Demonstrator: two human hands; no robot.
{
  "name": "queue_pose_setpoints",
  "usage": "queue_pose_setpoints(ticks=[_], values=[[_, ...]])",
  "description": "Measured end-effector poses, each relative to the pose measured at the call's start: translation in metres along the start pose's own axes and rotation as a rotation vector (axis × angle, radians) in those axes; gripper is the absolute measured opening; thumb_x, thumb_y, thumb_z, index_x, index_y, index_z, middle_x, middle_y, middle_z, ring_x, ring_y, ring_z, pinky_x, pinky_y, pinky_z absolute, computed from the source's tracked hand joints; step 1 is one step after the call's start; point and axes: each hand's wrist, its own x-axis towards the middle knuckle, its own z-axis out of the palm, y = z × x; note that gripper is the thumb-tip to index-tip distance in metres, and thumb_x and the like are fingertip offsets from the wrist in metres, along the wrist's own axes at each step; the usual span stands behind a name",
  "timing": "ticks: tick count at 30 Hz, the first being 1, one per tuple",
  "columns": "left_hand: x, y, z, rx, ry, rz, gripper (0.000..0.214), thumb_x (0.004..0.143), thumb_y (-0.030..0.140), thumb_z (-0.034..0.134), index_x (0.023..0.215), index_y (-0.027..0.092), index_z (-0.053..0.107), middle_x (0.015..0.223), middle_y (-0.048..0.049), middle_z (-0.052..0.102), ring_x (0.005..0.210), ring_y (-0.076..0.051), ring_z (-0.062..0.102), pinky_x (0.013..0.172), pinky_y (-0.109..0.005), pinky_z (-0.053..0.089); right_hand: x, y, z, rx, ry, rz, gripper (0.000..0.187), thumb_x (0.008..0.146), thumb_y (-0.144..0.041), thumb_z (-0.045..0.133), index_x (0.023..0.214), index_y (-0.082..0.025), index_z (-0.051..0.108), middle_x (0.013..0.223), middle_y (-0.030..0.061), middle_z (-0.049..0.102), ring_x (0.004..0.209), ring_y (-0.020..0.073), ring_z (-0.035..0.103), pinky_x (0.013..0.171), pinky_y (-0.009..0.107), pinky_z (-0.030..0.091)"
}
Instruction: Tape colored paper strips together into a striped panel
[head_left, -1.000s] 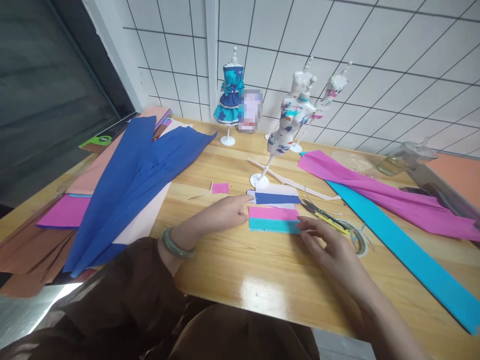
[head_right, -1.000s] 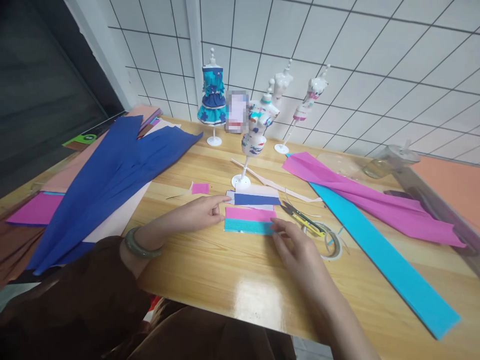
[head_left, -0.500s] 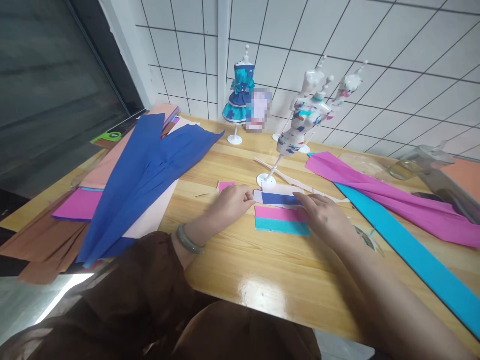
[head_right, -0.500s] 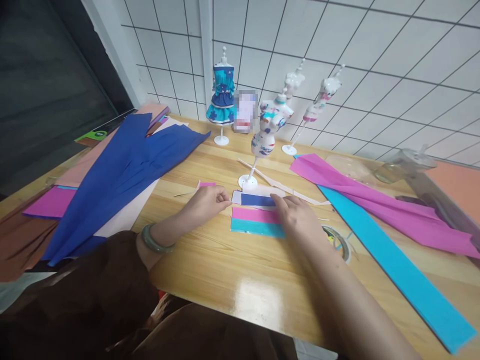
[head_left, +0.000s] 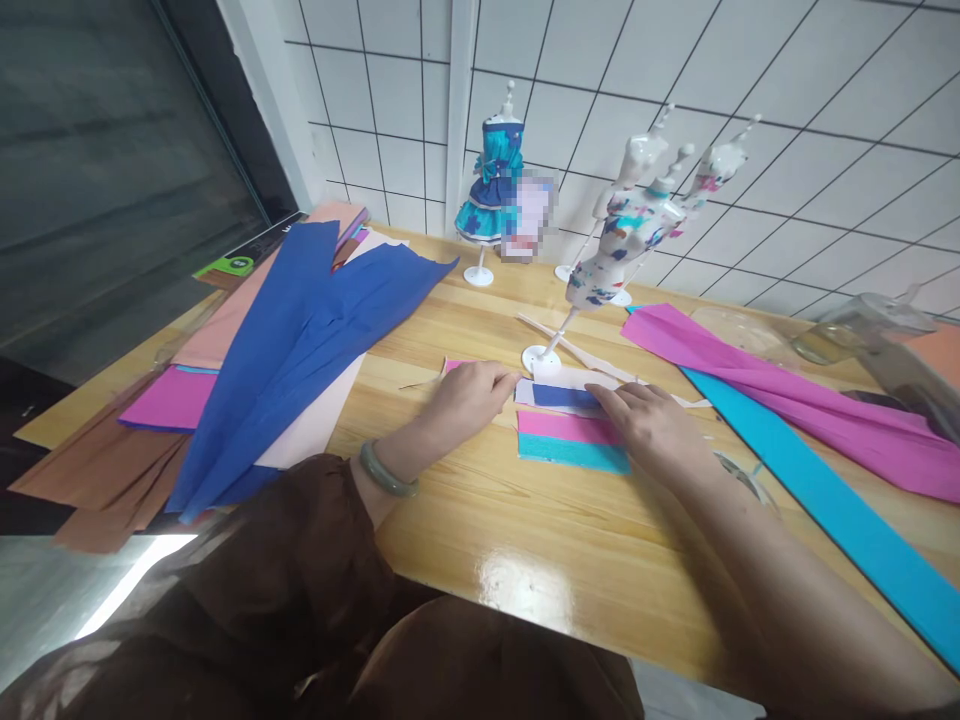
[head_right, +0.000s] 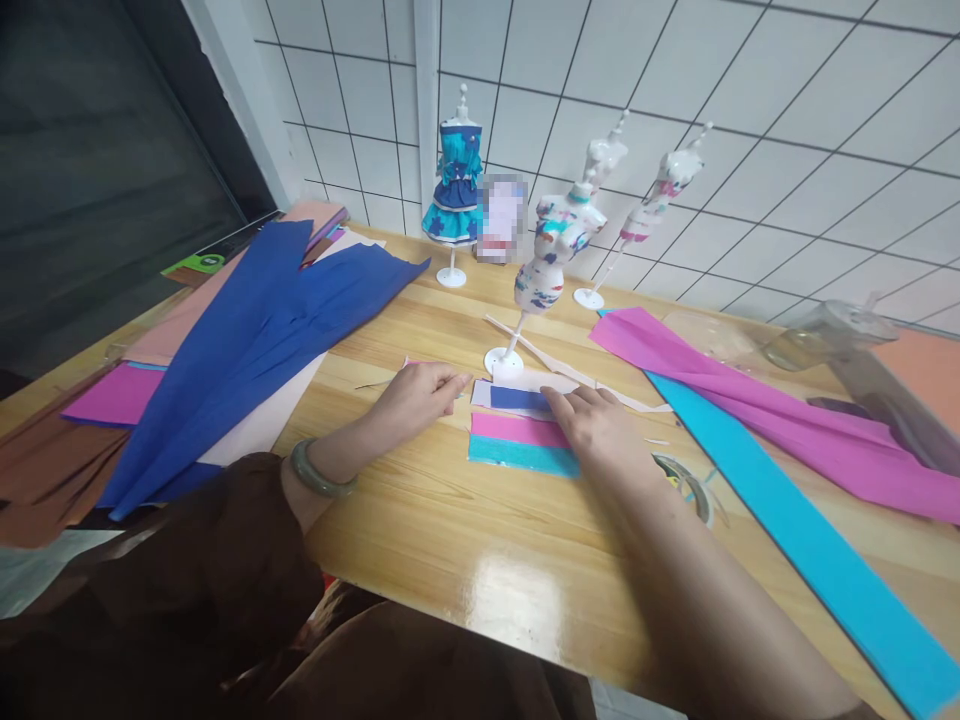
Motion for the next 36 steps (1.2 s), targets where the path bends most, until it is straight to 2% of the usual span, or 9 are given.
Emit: queue_pose_setpoints(ticks=[3,8,14,18,22,25,28,32,36], values=[[0.002,-0.002,0.001,-0.001,0.021,-0.049,0.032,0.082,0.041,0.050,0.063,0.016,0.058,0.064,-0.0007,0.061,0.059,-0.012,0.052,0.055,-0.024,0.034,-0.003,0.004,0.005,0.068,0.045,0.046,0.039,0.085,-0.011,0.038,0.122,-0.009,0.051,0.086,0.0142,0.067,0.082,0.0255,0.057,0.072,0.037,0.042],[0.004,-0.008,0.005,-0.095,-0.004,-0.068,0.007,0.074,0.022,0.058,0.072,0.016,0.062,0.071,-0.0013,0.064,0.066,-0.013,0.057,0.059,-0.023,0.039,-0.004,0.004,0.003,0.173,0.125,0.140,0.036,0.087,-0.017,0.039,0.119,-0.011,0.053,0.087,0.0128,0.067,0.081,0.0254,0.058,0.073,0.038,0.045],[0.002,-0.004,0.003,-0.148,-0.023,-0.106,0.016,0.080,0.026,0.052,0.076,0.015,0.063,0.075,-0.0029,0.065,0.062,-0.011,0.056,0.058,-0.023,0.040,-0.002,0.001,-0.024,0.415,0.246,0.471,0.038,0.082,-0.022,0.049,0.119,-0.020,0.054,0.099,0.0085,0.066,0.088,0.0247,0.061,0.072,0.036,0.048],[-0.002,0.004,-0.001,-0.162,-0.012,-0.048,0.038,0.088,0.041,0.042,0.070,0.015,0.062,0.070,-0.0039,0.064,0.063,-0.012,0.055,0.060,-0.024,0.042,-0.004,-0.002,-0.040,0.663,0.278,0.615,0.038,0.080,-0.024,0.052,0.117,-0.021,0.055,0.092,0.0070,0.066,0.084,0.0231,0.064,0.070,0.036,0.050],[-0.007,0.018,-0.003,-0.392,0.050,0.080,0.037,0.082,0.043,0.056,0.107,0.017,0.058,0.103,-0.0073,0.064,0.093,-0.015,0.058,0.077,-0.025,0.045,-0.012,-0.010,-0.050,0.899,0.267,0.622,0.035,0.080,-0.024,0.052,0.114,-0.024,0.055,0.090,0.0064,0.063,0.079,0.0210,0.062,0.066,0.034,0.052],[-0.012,0.027,-0.002,-0.668,-0.116,0.139,0.064,0.072,0.034,0.069,0.129,0.020,0.042,0.126,-0.0112,0.053,0.114,-0.018,0.050,0.089,-0.028,0.043,-0.017,-0.020,-0.055,1.070,0.203,0.606,0.035,0.080,-0.026,0.053,0.115,-0.025,0.053,0.088,0.0057,0.059,0.076,0.0196,0.060,0.061,0.031,0.052],[-0.015,0.031,0.003,-0.904,-0.318,0.066,0.087,0.065,0.025,0.076,0.138,0.025,0.029,0.129,-0.0132,0.050,0.111,-0.020,0.053,0.090,-0.032,0.044,-0.020,-0.032,-0.060,1.287,0.096,0.590,0.036,0.082,-0.029,0.053,0.117,-0.024,0.051,0.083,0.0048,0.056,0.069,0.0173,0.057,0.055,0.029,0.051],[-0.016,0.026,0.011,-1.067,-0.486,-0.074,0.092,0.069,0.026,0.074,0.142,0.024,0.019,0.108,-0.0124,0.061,0.087,-0.018,0.064,0.078,-0.035,0.049,-0.025,-0.046,-0.062,1.390,-0.034,0.581,0.040,0.082,-0.033,0.054,0.119,-0.021,0.048,0.080,0.0037,0.053,0.061,0.0142,0.052,0.047,0.027,0.046],[-0.015,0.020,0.018,-0.945,-0.460,-0.078,0.083,0.072,0.023,0.070,0.141,0.019,0.023,0.083,-0.0043,0.063,0.068,-0.013,0.063,0.067,-0.030,0.050,-0.033,-0.051,-0.056,1.303,-0.074,0.551,0.041,0.083,-0.032,0.053,0.123,-0.023,0.046,0.083,0.0036,0.055,0.063,0.0139,0.053,0.049,0.027,0.046]])
